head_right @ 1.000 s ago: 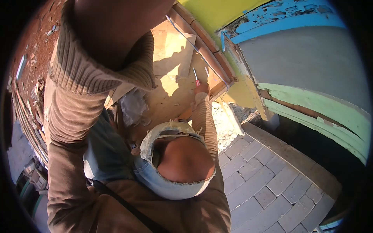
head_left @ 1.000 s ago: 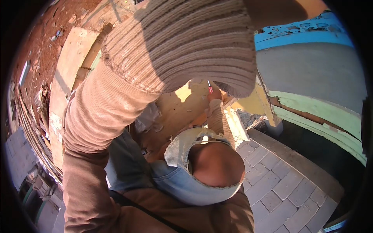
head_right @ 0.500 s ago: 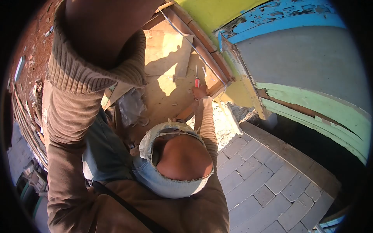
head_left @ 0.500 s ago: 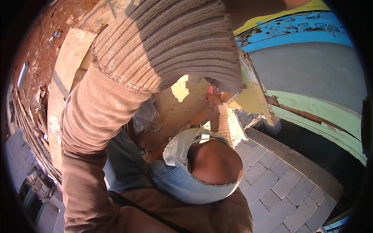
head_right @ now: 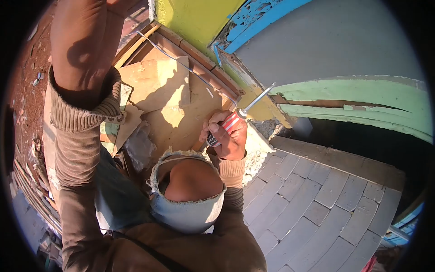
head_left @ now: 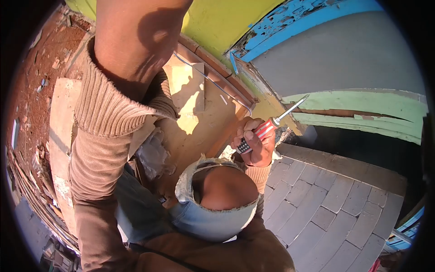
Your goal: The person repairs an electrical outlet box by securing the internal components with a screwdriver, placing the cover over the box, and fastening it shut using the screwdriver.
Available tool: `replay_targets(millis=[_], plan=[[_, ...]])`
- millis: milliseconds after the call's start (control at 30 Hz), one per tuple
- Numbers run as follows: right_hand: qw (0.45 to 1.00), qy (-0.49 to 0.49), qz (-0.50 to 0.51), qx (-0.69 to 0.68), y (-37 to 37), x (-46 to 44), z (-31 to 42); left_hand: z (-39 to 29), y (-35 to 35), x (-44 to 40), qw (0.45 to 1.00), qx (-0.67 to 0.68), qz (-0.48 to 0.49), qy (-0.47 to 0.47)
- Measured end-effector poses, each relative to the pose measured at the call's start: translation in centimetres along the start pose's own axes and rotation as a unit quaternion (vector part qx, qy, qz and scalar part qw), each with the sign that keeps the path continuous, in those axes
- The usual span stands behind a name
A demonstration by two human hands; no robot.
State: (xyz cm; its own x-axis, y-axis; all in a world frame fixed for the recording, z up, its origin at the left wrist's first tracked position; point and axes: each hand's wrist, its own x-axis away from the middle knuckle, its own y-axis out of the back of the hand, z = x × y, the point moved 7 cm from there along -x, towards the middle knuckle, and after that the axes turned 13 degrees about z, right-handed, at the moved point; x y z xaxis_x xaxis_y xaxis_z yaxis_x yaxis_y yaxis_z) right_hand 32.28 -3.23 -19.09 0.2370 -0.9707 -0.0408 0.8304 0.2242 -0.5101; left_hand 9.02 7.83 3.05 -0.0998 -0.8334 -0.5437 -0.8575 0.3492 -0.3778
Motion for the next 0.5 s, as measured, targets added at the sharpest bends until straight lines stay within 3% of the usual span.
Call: replay_targets(millis=[133, 467, 500], plan=[[0.992, 0.104, 0.067, -0.027, -2.8, -0.3, 4.1, 0.0, 0.1, -0.5, 0.997, 0.048, 0.056, -0.011], [0.974, 0.193, 0.101, -0.066, -3.2, 0.0, 6.9, -0.7, -0.2, 0.3, 0.993, -0.085, -0.084, -0.015], [0.976, 0.190, 0.095, -0.047, -3.5, 0.1, 7.3, 0.4, 0.8, 0.3, 0.997, -0.038, -0.067, -0.004]])
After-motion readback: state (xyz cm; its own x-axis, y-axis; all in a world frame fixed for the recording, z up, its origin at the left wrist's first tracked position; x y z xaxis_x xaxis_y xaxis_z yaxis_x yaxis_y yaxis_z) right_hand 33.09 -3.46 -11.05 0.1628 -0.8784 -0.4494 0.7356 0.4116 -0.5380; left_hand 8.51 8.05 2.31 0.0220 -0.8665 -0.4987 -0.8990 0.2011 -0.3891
